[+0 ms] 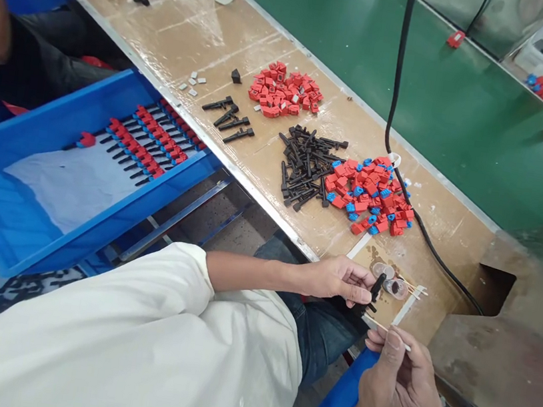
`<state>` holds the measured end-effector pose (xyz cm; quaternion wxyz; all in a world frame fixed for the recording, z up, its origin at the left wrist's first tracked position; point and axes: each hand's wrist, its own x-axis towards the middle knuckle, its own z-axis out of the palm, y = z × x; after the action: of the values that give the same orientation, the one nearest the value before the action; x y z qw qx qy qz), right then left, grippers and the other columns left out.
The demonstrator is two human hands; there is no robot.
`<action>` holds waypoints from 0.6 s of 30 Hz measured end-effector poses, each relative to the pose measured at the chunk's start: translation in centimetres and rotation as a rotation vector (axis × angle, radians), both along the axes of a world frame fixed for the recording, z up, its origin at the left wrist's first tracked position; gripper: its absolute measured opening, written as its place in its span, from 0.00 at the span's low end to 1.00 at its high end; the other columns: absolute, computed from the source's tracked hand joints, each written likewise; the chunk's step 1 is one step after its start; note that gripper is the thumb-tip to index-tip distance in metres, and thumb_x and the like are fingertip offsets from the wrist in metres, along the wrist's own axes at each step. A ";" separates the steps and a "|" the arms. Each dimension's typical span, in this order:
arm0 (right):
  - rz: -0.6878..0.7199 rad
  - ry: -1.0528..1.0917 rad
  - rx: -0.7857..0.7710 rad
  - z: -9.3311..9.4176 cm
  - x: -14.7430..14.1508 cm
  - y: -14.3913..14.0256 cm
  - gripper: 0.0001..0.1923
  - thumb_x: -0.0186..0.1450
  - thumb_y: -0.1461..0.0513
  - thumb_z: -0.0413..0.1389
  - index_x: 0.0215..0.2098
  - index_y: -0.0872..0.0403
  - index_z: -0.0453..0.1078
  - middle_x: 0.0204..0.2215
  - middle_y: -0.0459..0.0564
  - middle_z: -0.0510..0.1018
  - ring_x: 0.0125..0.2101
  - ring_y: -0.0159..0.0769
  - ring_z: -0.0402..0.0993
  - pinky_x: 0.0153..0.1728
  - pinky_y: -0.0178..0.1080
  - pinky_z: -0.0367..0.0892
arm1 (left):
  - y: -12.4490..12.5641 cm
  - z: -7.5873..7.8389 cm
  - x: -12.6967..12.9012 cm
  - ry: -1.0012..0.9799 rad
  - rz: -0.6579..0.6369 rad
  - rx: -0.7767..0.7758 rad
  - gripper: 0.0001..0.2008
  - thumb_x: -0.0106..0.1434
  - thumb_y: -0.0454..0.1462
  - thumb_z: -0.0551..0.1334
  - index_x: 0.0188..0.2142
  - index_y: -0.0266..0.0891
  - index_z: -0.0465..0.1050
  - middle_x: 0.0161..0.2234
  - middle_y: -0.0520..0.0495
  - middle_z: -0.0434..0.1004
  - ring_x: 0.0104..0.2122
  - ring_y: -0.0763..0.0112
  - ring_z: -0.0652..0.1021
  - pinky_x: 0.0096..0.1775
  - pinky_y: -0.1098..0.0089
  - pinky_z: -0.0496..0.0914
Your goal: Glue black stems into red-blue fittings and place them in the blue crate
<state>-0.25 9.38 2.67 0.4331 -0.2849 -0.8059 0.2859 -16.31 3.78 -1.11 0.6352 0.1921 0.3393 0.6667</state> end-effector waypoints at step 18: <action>0.187 0.018 0.365 -0.7 0.3 -0.5 0.14 0.63 0.73 0.59 0.45 0.53 0.74 0.33 0.47 0.80 0.30 0.34 0.79 0.27 0.35 0.76 | -0.4 -0.6 0.5 -0.151 0.102 -0.047 0.29 0.38 0.52 0.79 0.29 0.32 0.74 0.26 0.52 0.71 0.25 0.80 0.69 0.29 0.75 0.63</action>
<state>0.04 8.89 1.99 0.4565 -0.1232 -0.8633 0.1766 -15.81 3.42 -1.68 0.6287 0.1089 0.3155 0.7024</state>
